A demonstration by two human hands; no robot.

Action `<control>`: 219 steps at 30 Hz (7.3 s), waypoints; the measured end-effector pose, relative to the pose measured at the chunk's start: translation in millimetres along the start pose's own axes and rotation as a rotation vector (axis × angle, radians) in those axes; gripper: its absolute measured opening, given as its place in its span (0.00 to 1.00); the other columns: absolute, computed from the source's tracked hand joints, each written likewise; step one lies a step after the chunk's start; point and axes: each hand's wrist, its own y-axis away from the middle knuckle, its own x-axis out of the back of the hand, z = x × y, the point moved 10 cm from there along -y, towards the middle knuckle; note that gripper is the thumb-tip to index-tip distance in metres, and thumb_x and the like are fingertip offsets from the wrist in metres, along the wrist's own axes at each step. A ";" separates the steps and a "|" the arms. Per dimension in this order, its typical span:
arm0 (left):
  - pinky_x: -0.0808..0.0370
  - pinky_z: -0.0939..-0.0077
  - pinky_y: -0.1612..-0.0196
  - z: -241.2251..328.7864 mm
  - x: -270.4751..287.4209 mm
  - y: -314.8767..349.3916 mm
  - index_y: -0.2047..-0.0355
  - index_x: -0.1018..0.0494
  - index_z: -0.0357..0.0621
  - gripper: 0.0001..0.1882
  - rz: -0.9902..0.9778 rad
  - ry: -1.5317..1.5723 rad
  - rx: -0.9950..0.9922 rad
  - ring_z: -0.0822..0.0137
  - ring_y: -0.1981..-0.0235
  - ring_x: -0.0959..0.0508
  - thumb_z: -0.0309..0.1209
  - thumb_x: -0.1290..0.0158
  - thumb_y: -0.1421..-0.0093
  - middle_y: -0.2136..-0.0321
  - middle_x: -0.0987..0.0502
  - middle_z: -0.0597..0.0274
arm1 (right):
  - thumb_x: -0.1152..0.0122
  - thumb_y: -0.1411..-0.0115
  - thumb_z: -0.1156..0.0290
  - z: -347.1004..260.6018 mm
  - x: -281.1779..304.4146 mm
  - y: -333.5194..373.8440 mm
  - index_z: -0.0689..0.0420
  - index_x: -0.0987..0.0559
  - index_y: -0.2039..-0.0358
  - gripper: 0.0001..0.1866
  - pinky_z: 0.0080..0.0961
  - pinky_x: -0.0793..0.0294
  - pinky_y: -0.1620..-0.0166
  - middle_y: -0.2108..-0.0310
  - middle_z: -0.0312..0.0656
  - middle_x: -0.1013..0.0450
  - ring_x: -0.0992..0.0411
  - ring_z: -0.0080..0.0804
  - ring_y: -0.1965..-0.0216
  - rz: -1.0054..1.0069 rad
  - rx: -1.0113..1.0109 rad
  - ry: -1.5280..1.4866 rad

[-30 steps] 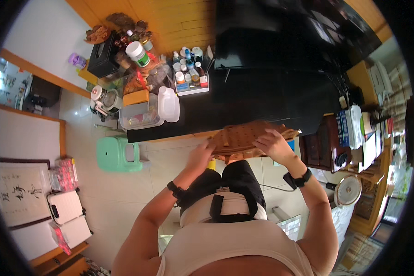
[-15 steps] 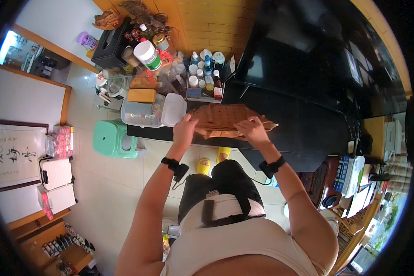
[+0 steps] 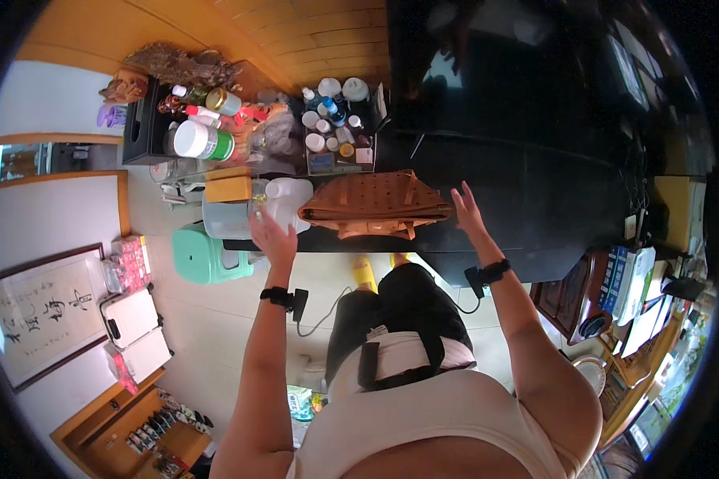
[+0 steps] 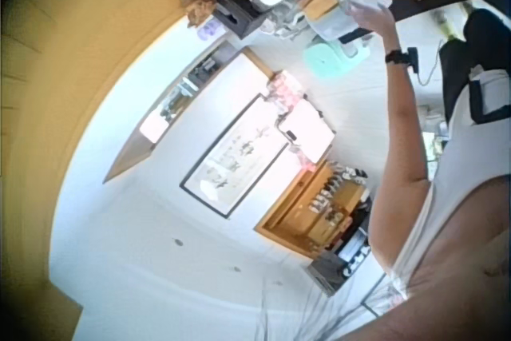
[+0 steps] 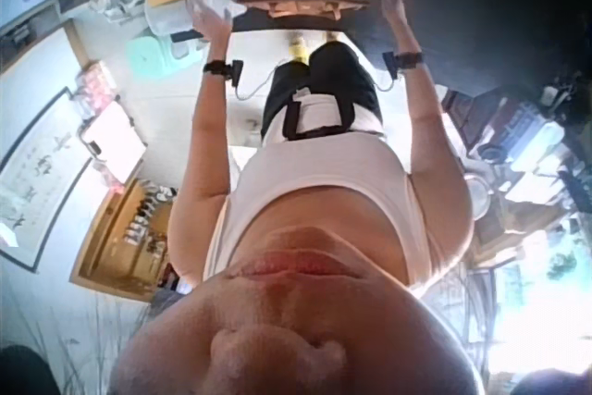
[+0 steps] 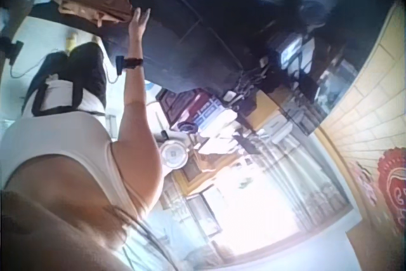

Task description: The person washes a cloth in a bathroom sink, wipes the surface of a coffee table, and cleans the back of a phone with the damp cloth.

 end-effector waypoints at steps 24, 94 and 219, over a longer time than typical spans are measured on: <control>0.42 0.46 0.43 46.9 -46.4 -19.1 0.47 0.30 0.58 0.34 -0.501 0.047 -0.569 0.58 0.47 0.31 0.39 0.33 0.56 0.51 0.31 0.61 | 0.54 0.36 0.45 -24.0 -51.0 73.5 0.60 0.32 0.44 0.32 0.37 0.23 0.55 0.49 0.51 0.30 0.28 0.43 0.50 0.331 -0.241 -0.425; 0.28 0.62 0.64 482.8 171.8 980.3 0.55 0.28 0.37 0.15 -1.060 -0.216 -2.860 0.53 0.66 0.24 0.21 0.50 0.44 0.67 0.25 0.52 | 0.46 0.37 0.65 615.2 -169.5 1043.0 0.58 0.30 0.48 0.19 0.28 0.25 0.55 0.54 0.41 0.26 0.27 0.29 0.55 1.984 -0.477 -2.082; 0.41 0.83 0.85 495.9 0.3 664.3 0.70 0.31 0.46 0.10 -1.373 -0.010 -0.139 0.76 0.88 0.38 0.36 0.45 0.48 0.75 0.25 0.61 | 0.29 0.54 0.57 825.1 -123.0 979.5 0.60 0.34 0.52 0.35 0.44 0.27 0.51 0.55 0.53 0.29 0.30 0.50 0.51 1.363 -2.069 -1.128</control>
